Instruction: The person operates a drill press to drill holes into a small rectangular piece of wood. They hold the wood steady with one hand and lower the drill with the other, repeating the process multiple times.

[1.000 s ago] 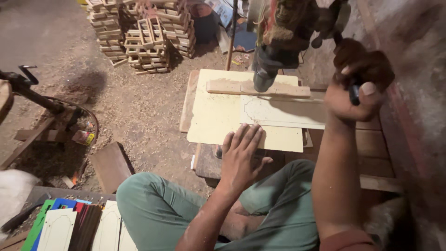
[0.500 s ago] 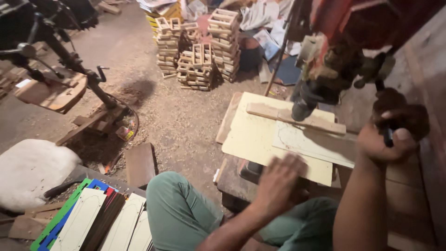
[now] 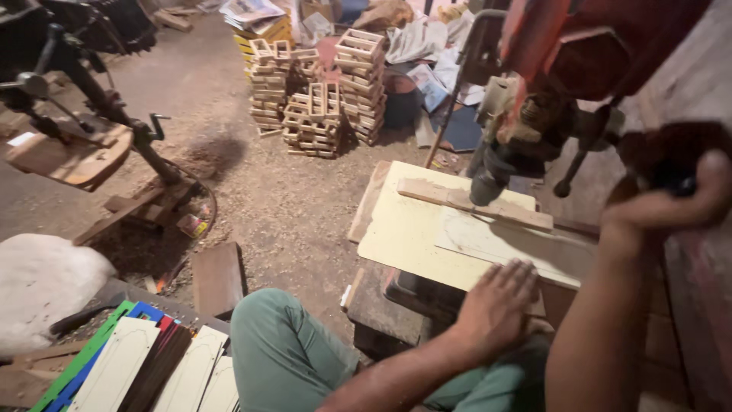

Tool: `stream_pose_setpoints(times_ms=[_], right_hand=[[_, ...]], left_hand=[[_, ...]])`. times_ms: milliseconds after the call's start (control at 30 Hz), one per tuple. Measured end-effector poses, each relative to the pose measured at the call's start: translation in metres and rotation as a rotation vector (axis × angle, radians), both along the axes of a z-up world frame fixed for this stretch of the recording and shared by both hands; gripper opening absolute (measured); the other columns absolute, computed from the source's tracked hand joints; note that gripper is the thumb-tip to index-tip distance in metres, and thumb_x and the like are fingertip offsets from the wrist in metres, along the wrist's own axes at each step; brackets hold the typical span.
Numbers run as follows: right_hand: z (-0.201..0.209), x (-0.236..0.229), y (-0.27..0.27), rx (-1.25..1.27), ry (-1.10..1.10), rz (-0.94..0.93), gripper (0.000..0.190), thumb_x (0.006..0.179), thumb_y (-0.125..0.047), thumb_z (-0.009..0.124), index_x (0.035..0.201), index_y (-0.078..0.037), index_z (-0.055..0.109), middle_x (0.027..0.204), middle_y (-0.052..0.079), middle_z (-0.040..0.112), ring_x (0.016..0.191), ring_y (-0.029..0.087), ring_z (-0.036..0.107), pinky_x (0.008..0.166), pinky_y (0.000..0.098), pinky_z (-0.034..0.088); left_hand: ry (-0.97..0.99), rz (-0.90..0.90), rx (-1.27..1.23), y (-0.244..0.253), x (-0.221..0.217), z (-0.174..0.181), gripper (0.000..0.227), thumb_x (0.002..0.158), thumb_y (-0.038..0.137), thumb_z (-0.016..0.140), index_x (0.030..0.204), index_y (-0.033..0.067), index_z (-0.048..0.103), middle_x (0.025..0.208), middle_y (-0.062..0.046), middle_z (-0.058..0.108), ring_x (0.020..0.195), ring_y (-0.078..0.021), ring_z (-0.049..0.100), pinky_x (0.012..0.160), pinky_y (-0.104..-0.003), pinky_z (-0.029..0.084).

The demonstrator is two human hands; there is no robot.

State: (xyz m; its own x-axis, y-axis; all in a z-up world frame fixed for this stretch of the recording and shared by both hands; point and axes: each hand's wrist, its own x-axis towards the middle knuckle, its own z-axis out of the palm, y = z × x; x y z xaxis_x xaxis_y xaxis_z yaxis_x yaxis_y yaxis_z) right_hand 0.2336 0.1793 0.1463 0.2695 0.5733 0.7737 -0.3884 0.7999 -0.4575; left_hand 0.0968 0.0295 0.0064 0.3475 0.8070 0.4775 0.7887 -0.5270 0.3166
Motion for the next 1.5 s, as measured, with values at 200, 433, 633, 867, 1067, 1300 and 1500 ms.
stream_pose_setpoints(times_ms=[200,433,633,867,1067,1300,1500], right_hand=[[0.018,0.001,0.000,-0.040,0.001,-0.093,0.035,0.098,-0.033,0.054,0.103,0.000,0.062,0.090,0.017,0.066,0.082,0.030,0.060,0.074,0.0379,0.047],[0.040,-0.020,-0.033,0.000,-0.155,-0.018,0.040,0.097,-0.032,0.046,0.082,0.004,0.053,0.055,0.008,0.036,0.047,0.016,0.024,0.053,0.0328,0.022],[0.045,-0.026,-0.041,-0.016,-0.111,0.008,0.041,0.096,-0.032,0.047,0.086,0.006,0.055,0.055,0.012,0.039,0.048,0.018,0.028,0.053,0.0334,0.025],[0.040,-0.025,-0.040,-0.024,-0.119,-0.012,0.042,0.094,-0.034,0.049,0.087,0.007,0.057,0.054,0.011,0.039,0.049,0.019,0.029,0.056,0.0339,0.028],[0.037,-0.026,-0.039,-0.022,-0.084,-0.031,0.042,0.093,-0.033,0.049,0.087,0.008,0.058,0.056,0.012,0.040,0.048,0.019,0.028,0.054,0.0331,0.026],[0.036,-0.026,-0.040,-0.013,-0.105,-0.013,0.043,0.093,-0.034,0.049,0.086,0.007,0.056,0.054,0.009,0.037,0.047,0.016,0.026,0.053,0.0317,0.025],[0.037,-0.026,-0.041,-0.016,-0.105,-0.042,0.044,0.094,-0.035,0.049,0.086,0.008,0.056,0.056,0.011,0.038,0.049,0.018,0.029,0.055,0.0326,0.026]], left_hand=[[-0.207,0.070,-0.087,-0.013,-0.054,0.010,0.068,0.086,0.048,0.072,0.131,-0.0020,0.059,0.133,-0.020,0.065,0.121,-0.0354,0.062,0.104,-0.045,0.049],[0.002,0.287,0.055,-0.021,-0.113,-0.007,0.084,0.095,0.058,0.059,0.152,-0.0023,0.044,0.159,-0.022,0.041,0.151,-0.0342,0.033,0.123,-0.050,0.021],[-0.016,0.457,0.016,-0.027,-0.094,-0.008,0.100,0.088,0.066,0.059,0.151,-0.0077,0.037,0.162,-0.030,0.031,0.154,-0.0434,0.025,0.124,-0.059,0.014],[0.053,0.413,0.033,-0.032,-0.095,0.002,0.093,0.075,0.070,0.064,0.151,0.0197,0.042,0.160,-0.022,0.031,0.147,-0.0438,0.026,0.113,-0.067,0.013],[0.076,0.503,-0.063,-0.031,-0.086,0.001,0.092,0.078,0.047,0.073,0.153,0.0045,0.039,0.161,-0.028,0.030,0.150,-0.0408,0.031,0.120,-0.059,0.021],[0.067,0.527,-0.065,-0.030,-0.083,0.001,0.098,0.077,0.048,0.075,0.152,-0.0032,0.037,0.160,-0.028,0.033,0.149,-0.0417,0.031,0.118,-0.060,0.022],[0.004,0.169,-0.054,-0.024,-0.067,0.005,0.092,0.078,0.053,0.073,0.154,0.0090,0.045,0.162,-0.015,0.042,0.150,-0.0325,0.036,0.120,-0.060,0.024]])
